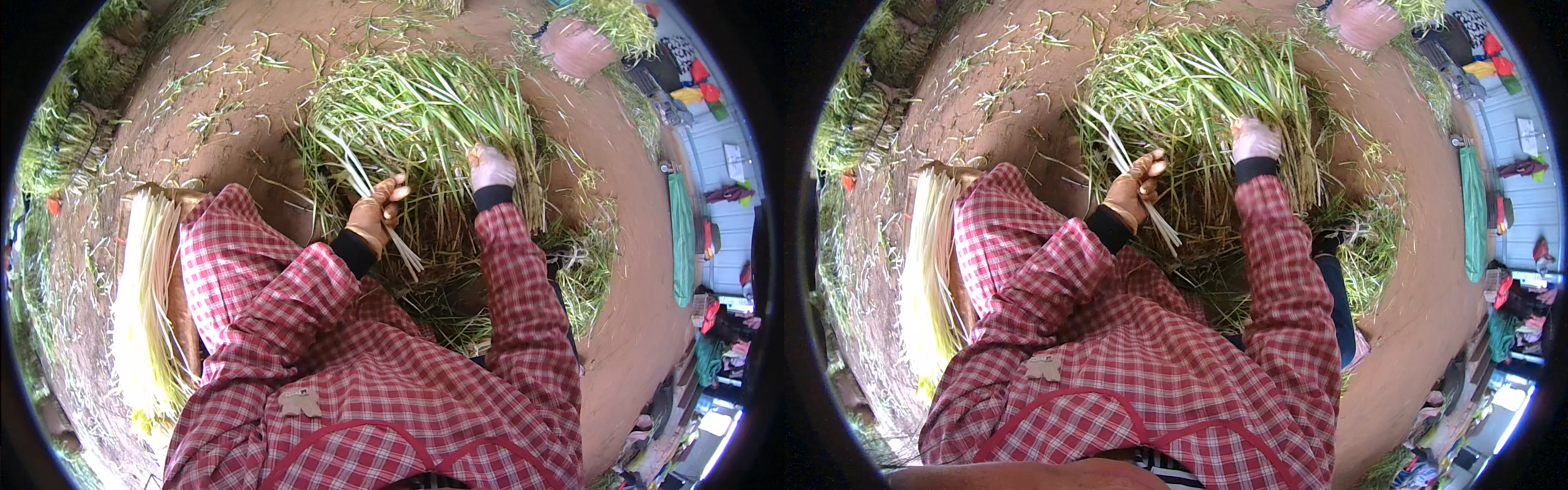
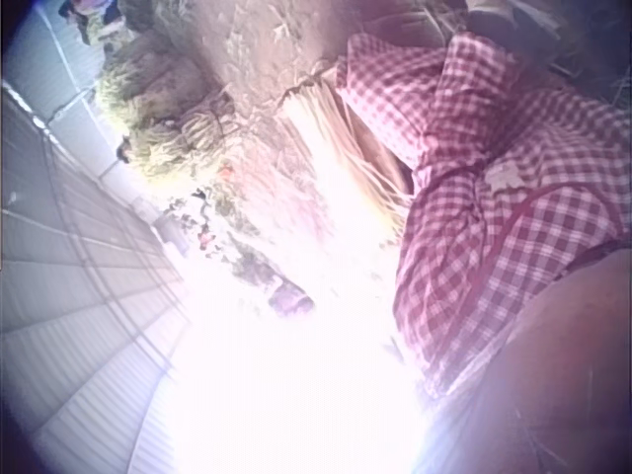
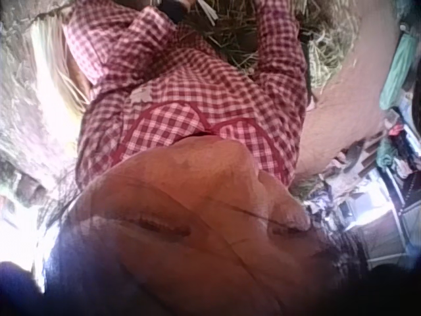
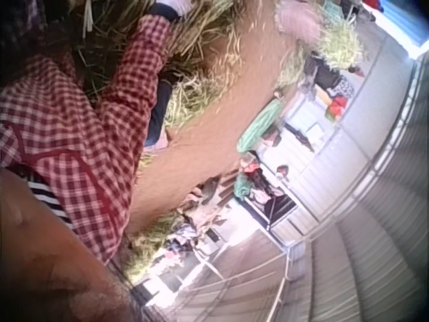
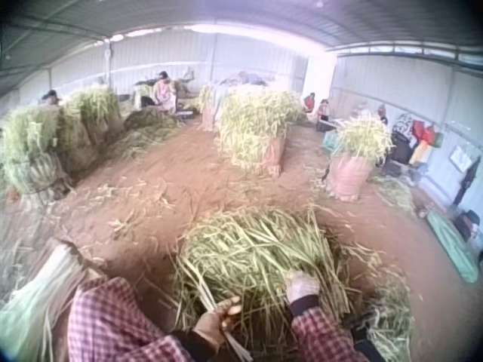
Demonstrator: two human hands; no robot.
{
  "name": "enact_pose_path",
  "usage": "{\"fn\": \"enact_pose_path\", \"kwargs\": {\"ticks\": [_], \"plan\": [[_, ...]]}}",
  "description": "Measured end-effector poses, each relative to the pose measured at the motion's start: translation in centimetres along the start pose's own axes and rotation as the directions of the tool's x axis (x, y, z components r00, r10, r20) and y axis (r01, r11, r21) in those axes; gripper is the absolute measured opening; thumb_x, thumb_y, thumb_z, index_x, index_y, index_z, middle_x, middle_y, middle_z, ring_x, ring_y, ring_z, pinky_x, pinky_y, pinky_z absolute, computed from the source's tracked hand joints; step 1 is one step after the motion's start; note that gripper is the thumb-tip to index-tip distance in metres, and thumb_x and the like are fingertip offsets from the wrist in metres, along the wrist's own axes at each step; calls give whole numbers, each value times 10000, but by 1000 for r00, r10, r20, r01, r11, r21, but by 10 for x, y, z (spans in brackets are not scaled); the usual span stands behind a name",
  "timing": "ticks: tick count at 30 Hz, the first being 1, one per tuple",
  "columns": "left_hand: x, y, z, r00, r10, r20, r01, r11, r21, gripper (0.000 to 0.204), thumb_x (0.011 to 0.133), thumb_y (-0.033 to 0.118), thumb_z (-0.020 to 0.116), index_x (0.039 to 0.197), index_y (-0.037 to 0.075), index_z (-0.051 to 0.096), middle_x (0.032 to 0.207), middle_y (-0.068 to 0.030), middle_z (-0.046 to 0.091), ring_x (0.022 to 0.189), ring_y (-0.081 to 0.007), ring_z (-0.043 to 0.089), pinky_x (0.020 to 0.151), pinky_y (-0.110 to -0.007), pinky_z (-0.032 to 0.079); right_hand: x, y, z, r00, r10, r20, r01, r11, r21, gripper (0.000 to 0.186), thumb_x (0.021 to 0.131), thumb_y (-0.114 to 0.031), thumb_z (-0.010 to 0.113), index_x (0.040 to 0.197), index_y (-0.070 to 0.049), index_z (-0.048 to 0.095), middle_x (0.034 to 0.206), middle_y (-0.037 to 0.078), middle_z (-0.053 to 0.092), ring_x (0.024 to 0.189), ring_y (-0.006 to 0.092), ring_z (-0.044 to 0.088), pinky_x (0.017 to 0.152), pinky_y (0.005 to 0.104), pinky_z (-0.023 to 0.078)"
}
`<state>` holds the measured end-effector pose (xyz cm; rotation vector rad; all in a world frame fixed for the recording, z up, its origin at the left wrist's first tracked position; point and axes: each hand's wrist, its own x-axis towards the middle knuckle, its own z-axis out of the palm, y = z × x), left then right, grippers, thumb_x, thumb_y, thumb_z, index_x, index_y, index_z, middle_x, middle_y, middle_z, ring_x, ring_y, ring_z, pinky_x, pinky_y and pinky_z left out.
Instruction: The person sits on the ground and repeatedly gathers, aligns, and bundles long green plant stalks by hand. They separate individual stalks from a larger pile, arrange them into neat bundles, and place the finished bundles aside.
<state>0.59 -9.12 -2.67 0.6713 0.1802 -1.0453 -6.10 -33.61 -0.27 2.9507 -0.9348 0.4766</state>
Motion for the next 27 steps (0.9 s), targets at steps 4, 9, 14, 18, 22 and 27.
{"fn": "enact_pose_path", "kwargs": {"ticks": [4,9,14,18,22,27], "plan": [[-5,-5,4,996,-87,-15,88,985,146,305,989,291,458,1200,95,559,966,15,684,465,-48,328,453,-210,294,-15,-3,-3,989,37,-141,-30,998,48,335,820,-250,663,1146,-209,600,901,120,677,788,312,638,772,407,482],[-14,-3,9,991,-136,-12,136,974,179,343,1003,308,418,1228,77,533,978,17,684,461,-46,314,458,-218,297,10,5,-8,960,222,172,-219,975,-36,346,797,-305,667,1108,-154,652,880,91,676,807,289,631,785,411,469],[-15,4,12,999,-42,-34,50,950,308,330,993,323,443,1184,88,574,992,19,686,463,-36,327,451,-204,275,-25,-18,-23,993,3,-115,25,971,239,150,825,-236,657,914,-123,698,813,67,683,674,213,635,641,349,496],[-10,1,9,996,72,47,-84,932,352,344,996,288,439,1223,50,539,1182,-49,633,472,-42,319,452,-192,299,-97,-59,-37,944,156,290,-328,369,869,176,914,-172,572,944,-34,677,831,59,707,684,116,636,634,260,497],[-11,-5,2,1000,18,3,-18,944,331,257,968,245,512,1109,45,592,1016,-21,648,497,-39,342,452,-190,304,-158,-77,-43,853,39,520,-520,-15,854,200,943,-124,529,997,37,634,906,98,687,778,138,652,713,259,524],[-17,-10,-1,994,-48,-96,87,887,453,125,884,170,650,952,66,650,729,39,606,467,-36,361,429,-207,293,-191,-75,-40,759,-44,650,-640,-236,731,233,959,-111,496,1075,70,586,946,132,675,802,169,654,733,276,534]]}}
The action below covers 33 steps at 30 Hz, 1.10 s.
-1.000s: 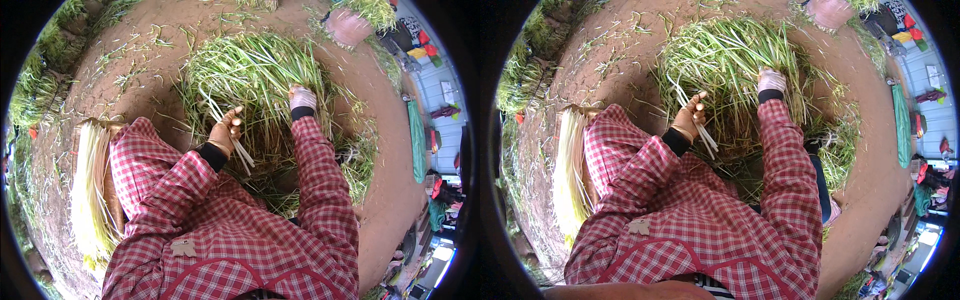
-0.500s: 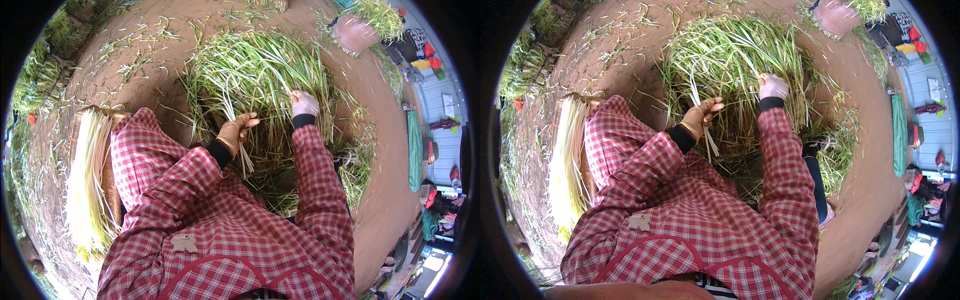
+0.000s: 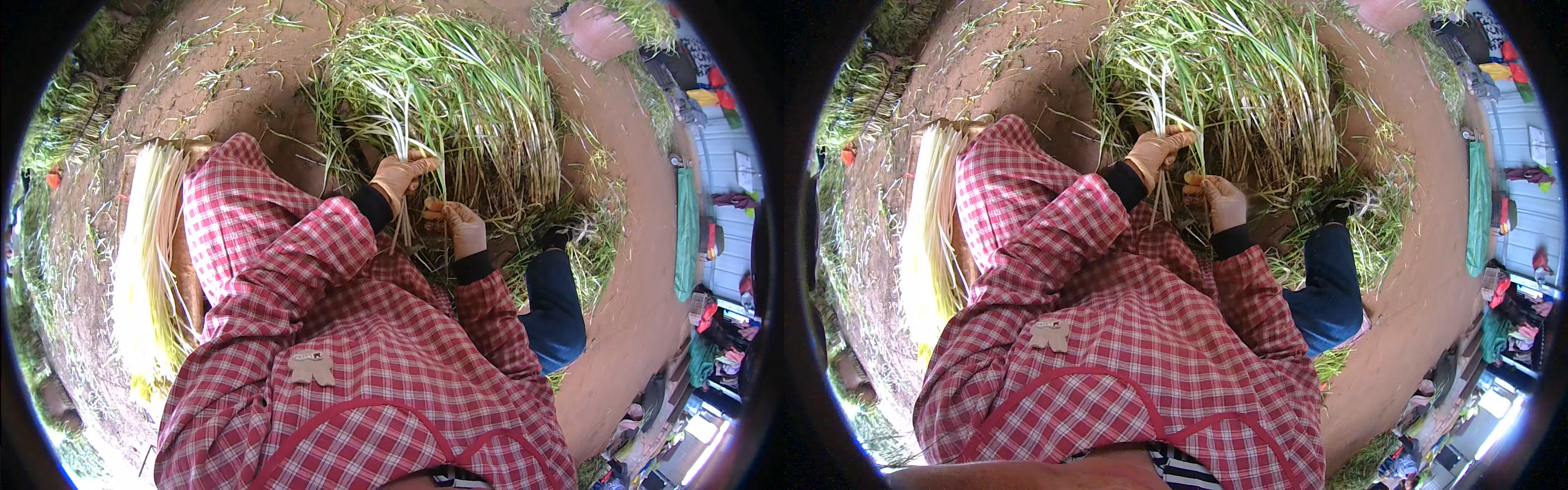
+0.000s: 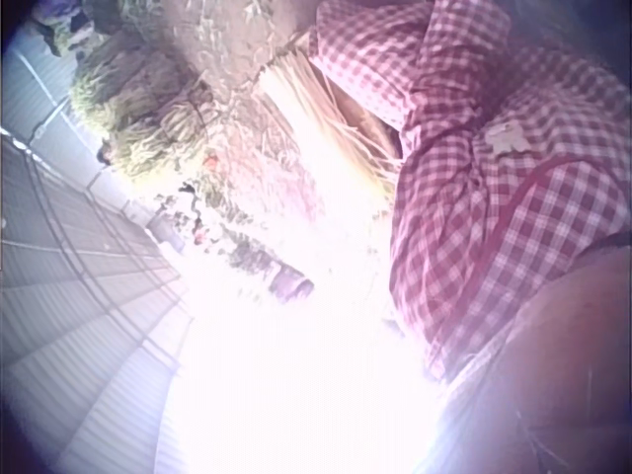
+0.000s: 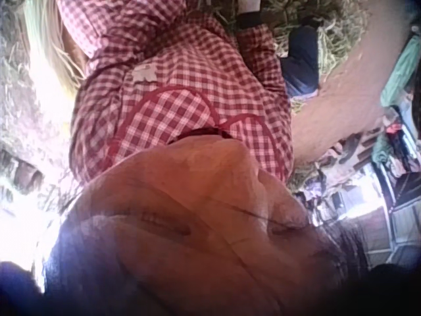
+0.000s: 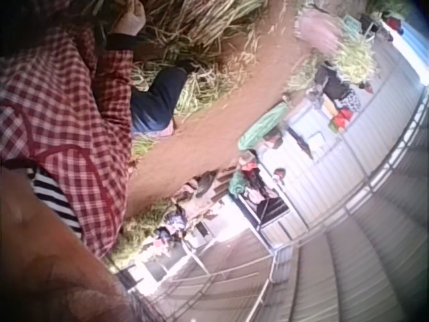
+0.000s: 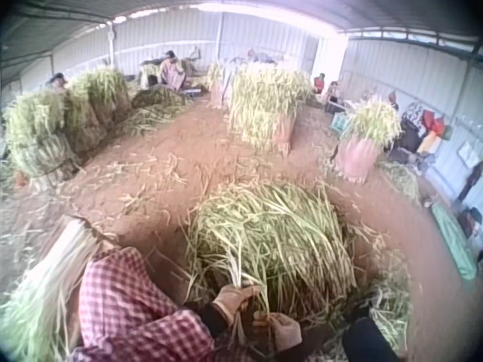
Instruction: The person sits on the ground and repeatedly gathers, aligns, and bundles long green plant stalks by hand. They separate individual stalks from a larger pile, arrange them into neat bundles, and place the finished bundles aside.
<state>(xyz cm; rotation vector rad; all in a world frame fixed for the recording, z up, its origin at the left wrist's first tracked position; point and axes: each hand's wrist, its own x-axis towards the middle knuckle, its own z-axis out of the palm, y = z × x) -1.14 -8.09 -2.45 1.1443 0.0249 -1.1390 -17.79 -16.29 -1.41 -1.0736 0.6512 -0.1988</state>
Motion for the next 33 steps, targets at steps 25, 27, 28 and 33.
{"fn": "enact_pose_path", "kwargs": {"ticks": [25,27,28,33], "plan": [[-13,3,11,981,77,-177,-82,996,-20,326,703,149,827,824,62,536,613,4,543,451,-67,415,415,-247,321,47,21,6,944,-173,-281,167,985,-46,157,879,-103,647,945,40,645,832,20,640,703,76,537,651,221,438],[-13,2,10,980,57,-190,-60,998,-12,327,699,151,830,832,60,545,621,5,548,456,-66,417,417,-245,323,48,23,4,950,-125,-285,143,989,41,147,881,-103,645,930,36,646,819,13,634,698,74,529,646,217,431],[-13,2,10,979,41,-198,-43,999,-2,327,698,151,830,842,59,552,628,6,553,459,-64,418,419,-243,325,49,24,3,953,-125,-278,141,989,40,142,881,-103,645,922,33,646,814,9,630,697,73,525,648,215,428],[-9,-2,9,990,69,-124,-70,998,-4,293,706,158,825,845,53,590,623,14,547,467,-64,420,430,-236,327,47,23,1,941,-208,-266,191,978,-88,128,882,-105,641,890,23,646,800,-4,619,700,70,511,661,209,415]]}}
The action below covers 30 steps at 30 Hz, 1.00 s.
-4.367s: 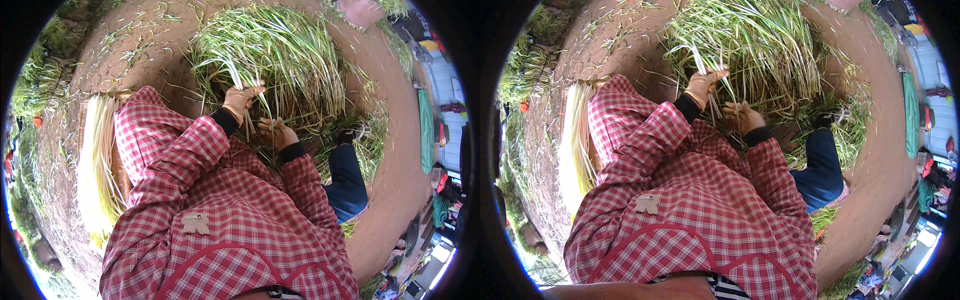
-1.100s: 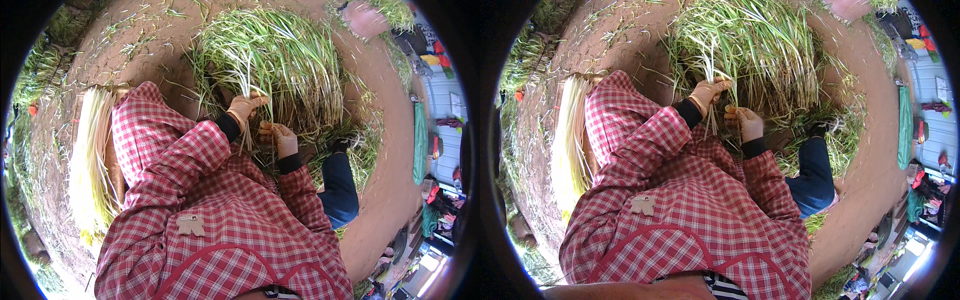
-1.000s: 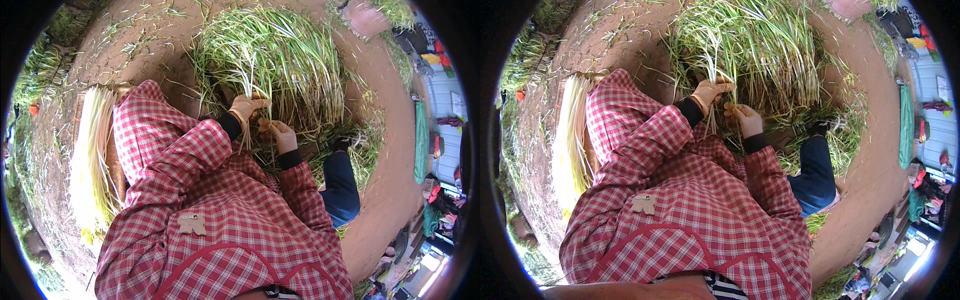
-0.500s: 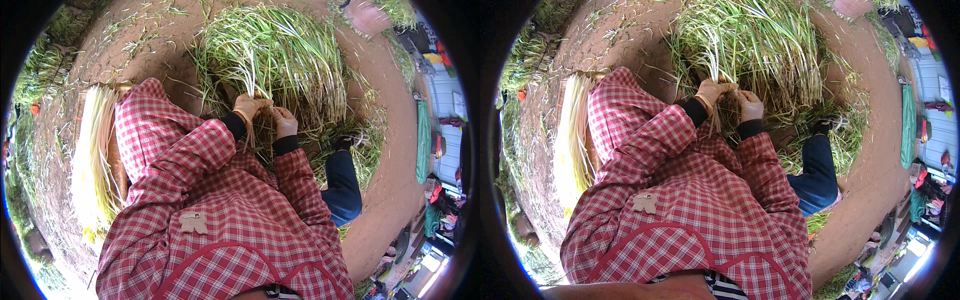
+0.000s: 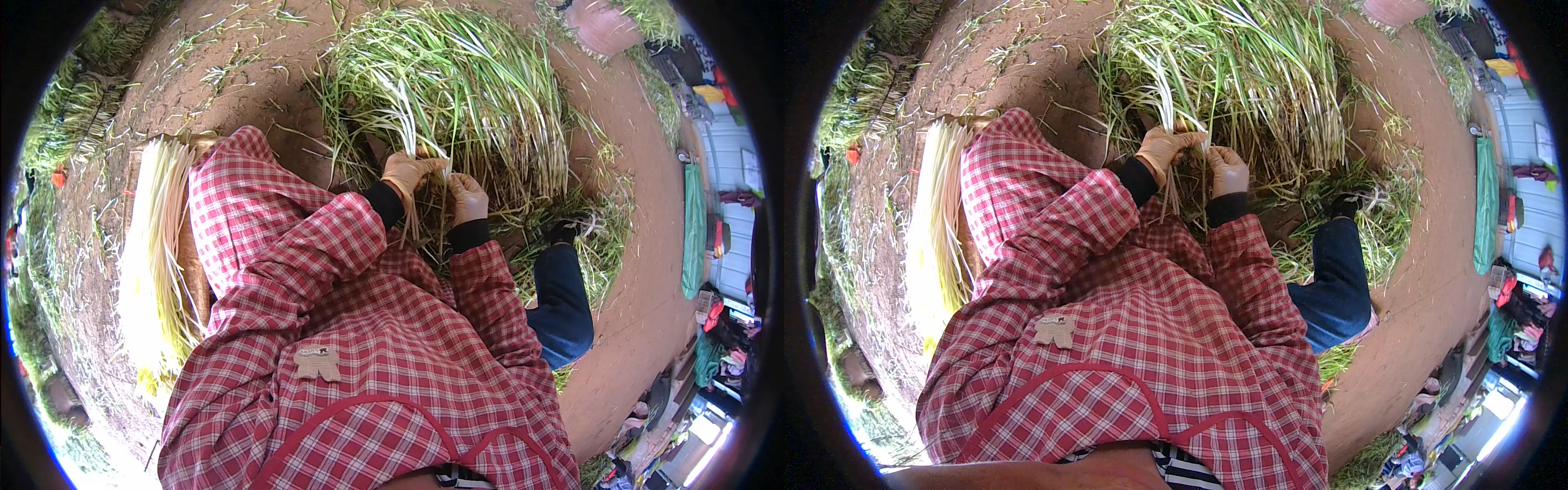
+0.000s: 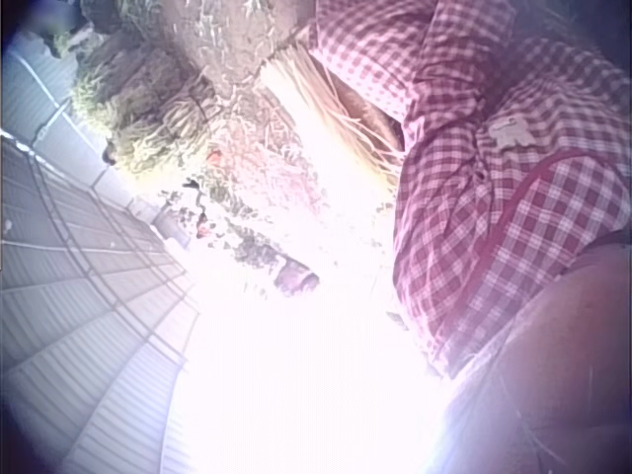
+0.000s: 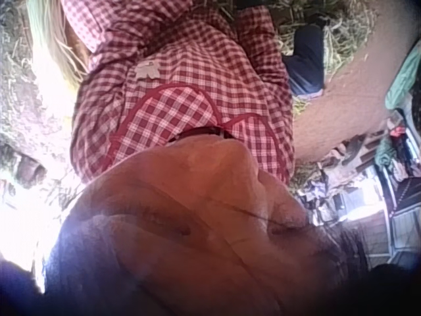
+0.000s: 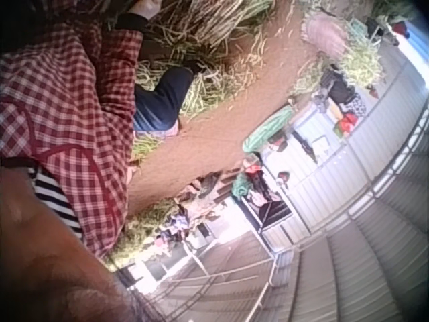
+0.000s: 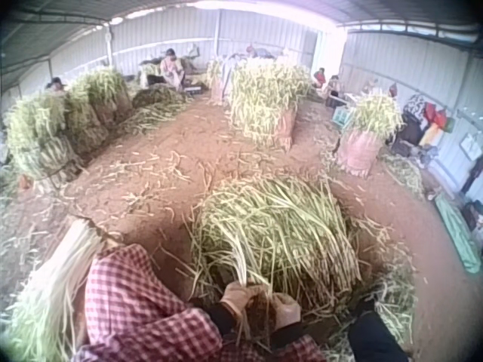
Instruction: The person sits on the ground and repeatedly gathers, aligns, and bundles long green plant stalks by hand. They separate individual stalks from a larger pile, arrange them into neat bundles, and place the finished bundles aside.
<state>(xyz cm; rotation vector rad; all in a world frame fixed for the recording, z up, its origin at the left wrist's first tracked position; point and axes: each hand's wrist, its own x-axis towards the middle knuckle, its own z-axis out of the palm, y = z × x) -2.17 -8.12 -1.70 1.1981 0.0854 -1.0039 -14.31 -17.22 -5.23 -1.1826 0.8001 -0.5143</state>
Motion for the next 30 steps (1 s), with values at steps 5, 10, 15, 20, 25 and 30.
{"fn": "enact_pose_path", "kwargs": {"ticks": [5,10,15,20,25,30], "plan": [[2,-4,0,998,19,58,-19,1000,-14,230,736,149,799,872,33,654,636,10,573,471,-69,422,435,-240,328,-1,1,-3,999,-42,24,44,994,-101,143,882,-103,646,939,28,648,828,-7,627,705,61,513,651,205,417],[1,-3,0,999,-17,-45,17,1000,-4,185,747,106,780,899,43,695,699,0,628,471,-58,415,431,-238,315,4,4,-2,999,15,35,-14,1000,-17,174,895,-110,628,995,32,638,860,9,637,725,71,536,662,213,433],[8,14,-6,998,12,-62,-16,998,-53,127,780,72,743,898,50,703,761,22,651,479,-30,406,411,-212,276,-18,-12,-9,981,173,84,-173,985,-12,319,942,-247,559,1094,31,594,912,73,655,767,144,595,710,268,476],[12,12,-6,988,43,148,-28,994,-106,65,836,87,691,877,52,655,777,12,655,481,-31,414,409,-200,284,-39,-24,-14,837,504,214,-544,809,222,293,968,-220,480,1116,8,589,953,85,672,786,173,600,766,320,492],[8,-2,-6,983,-33,180,41,998,-41,116,881,116,643,975,49,654,863,-6,675,528,-35,473,429,-195,326,-7,-17,-5,938,189,289,-266,930,255,279,944,-237,554,1077,4,600,935,65,666,790,143,589,754,268,480],[1,-15,-9,987,-17,158,37,991,-125,179,852,132,683,1011,53,660,780,3,653,512,-35,475,432,-198,330,2,-14,-3,981,133,141,-145,986,76,177,906,-135,608,987,23,616,889,80,672,796,133,620,728,266,497]]}}
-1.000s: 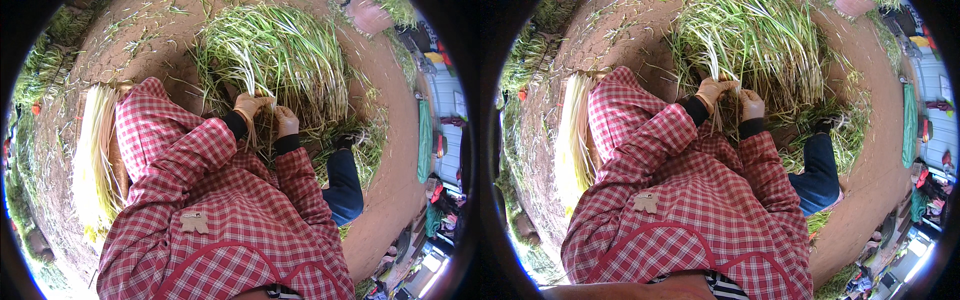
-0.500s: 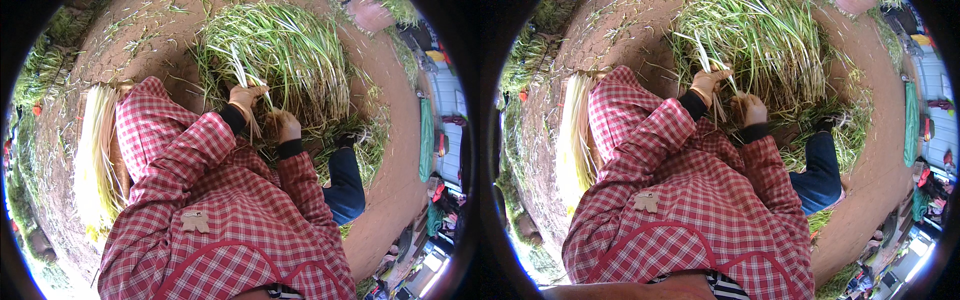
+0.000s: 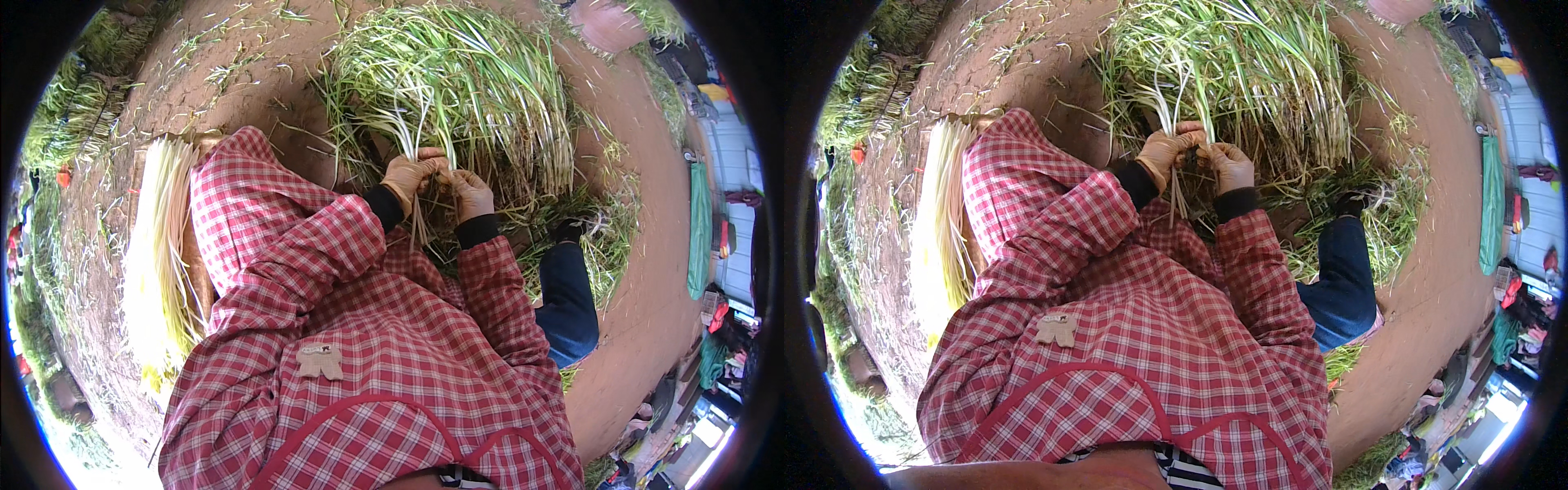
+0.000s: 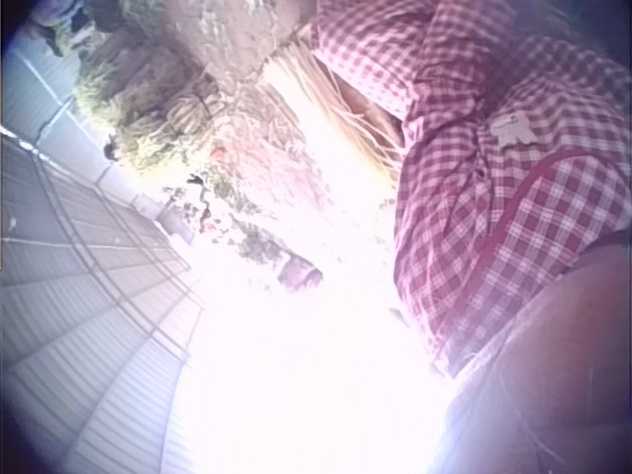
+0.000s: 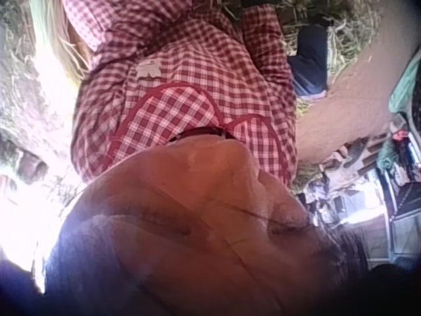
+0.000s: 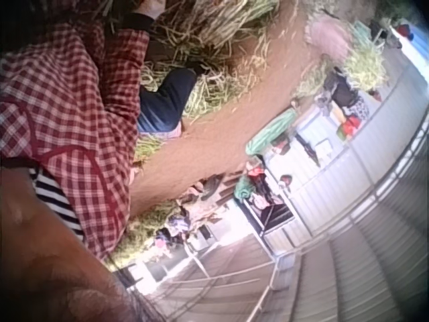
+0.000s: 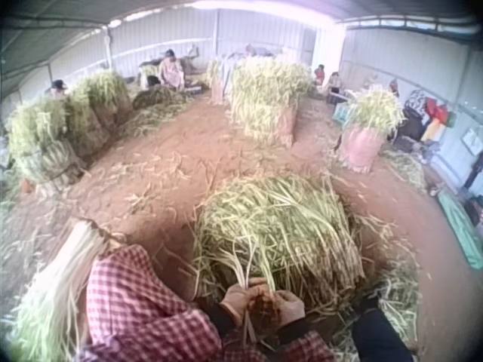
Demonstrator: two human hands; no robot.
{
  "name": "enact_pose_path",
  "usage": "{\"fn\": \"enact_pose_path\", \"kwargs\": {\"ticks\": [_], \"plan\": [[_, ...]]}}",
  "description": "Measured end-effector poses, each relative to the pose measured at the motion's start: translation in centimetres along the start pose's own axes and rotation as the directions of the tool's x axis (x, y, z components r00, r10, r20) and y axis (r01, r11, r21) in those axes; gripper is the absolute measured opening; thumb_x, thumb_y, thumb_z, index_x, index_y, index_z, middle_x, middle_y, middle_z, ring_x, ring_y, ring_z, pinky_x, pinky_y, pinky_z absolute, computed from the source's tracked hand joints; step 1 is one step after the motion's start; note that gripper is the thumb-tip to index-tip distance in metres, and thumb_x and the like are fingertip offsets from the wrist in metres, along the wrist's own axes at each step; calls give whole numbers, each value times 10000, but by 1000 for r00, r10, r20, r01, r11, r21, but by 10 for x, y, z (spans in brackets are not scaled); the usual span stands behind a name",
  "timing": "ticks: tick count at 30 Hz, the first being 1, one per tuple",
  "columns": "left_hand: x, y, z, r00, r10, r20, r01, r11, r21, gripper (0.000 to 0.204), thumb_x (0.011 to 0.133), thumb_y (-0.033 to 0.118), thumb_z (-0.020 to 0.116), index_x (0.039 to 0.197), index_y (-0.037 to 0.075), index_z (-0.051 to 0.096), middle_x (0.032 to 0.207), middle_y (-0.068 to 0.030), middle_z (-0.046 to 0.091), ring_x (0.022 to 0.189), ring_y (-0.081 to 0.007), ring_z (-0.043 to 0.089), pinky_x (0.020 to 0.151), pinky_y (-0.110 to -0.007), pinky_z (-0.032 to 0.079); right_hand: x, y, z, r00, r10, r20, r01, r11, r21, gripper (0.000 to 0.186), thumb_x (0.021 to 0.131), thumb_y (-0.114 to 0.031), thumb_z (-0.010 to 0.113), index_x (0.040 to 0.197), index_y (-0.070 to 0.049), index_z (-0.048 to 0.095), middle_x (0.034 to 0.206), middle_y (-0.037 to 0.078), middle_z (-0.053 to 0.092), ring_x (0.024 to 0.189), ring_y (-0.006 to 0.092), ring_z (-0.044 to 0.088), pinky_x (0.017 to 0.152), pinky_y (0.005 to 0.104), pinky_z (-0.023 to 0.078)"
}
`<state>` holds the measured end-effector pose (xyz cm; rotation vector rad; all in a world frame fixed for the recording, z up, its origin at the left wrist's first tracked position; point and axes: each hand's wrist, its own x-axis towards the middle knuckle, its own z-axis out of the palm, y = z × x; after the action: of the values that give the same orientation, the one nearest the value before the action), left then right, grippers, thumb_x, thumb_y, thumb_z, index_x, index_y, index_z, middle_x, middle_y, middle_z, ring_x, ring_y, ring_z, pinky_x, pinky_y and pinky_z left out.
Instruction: The person sits on the ground and repeatedly gathers, aligns, and bundles long green plant stalks by hand. They separate individual stalks from a larger pile, arrange them into neat bundles, and place the finished bundles aside.
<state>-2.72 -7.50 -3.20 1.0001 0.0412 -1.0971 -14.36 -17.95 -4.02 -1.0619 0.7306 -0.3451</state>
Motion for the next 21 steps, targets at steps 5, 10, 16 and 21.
{"fn": "enact_pose_path", "kwargs": {"ticks": [5,10,16,21], "plan": [[1,-4,3,986,23,-165,-11,997,73,101,792,60,722,852,39,643,718,-43,648,508,-80,514,437,-221,372,-2,11,7,999,8,-40,-7,1000,21,155,912,-124,595,957,22,620,892,89,672,776,147,629,710,279,516],[4,1,2,990,19,-141,-18,1000,12,151,768,-17,719,840,-2,588,765,-98,660,596,-152,606,505,-283,488,4,21,3,998,57,21,-60,959,278,153,923,-138,576,948,8,618,916,110,673,792,191,650,712,309,537],[1,-1,8,990,64,-125,-54,995,80,167,753,57,763,901,56,687,752,-31,662,511,-62,495,441,-221,354,-2,10,11,993,-40,-114,39,999,-15,178,941,-120,540,908,34,624,864,76,666,723,158,627,656,260,503],[5,36,3,958,140,-249,-97,979,178,172,739,47,762,890,86,691,748,15,658,459,-57,371,403,-226,291,-15,11,-33,959,-276,-59,175,745,-644,217,891,-217,607,937,-10,653,833,87,671,702,187,634,663,295,498]]}}
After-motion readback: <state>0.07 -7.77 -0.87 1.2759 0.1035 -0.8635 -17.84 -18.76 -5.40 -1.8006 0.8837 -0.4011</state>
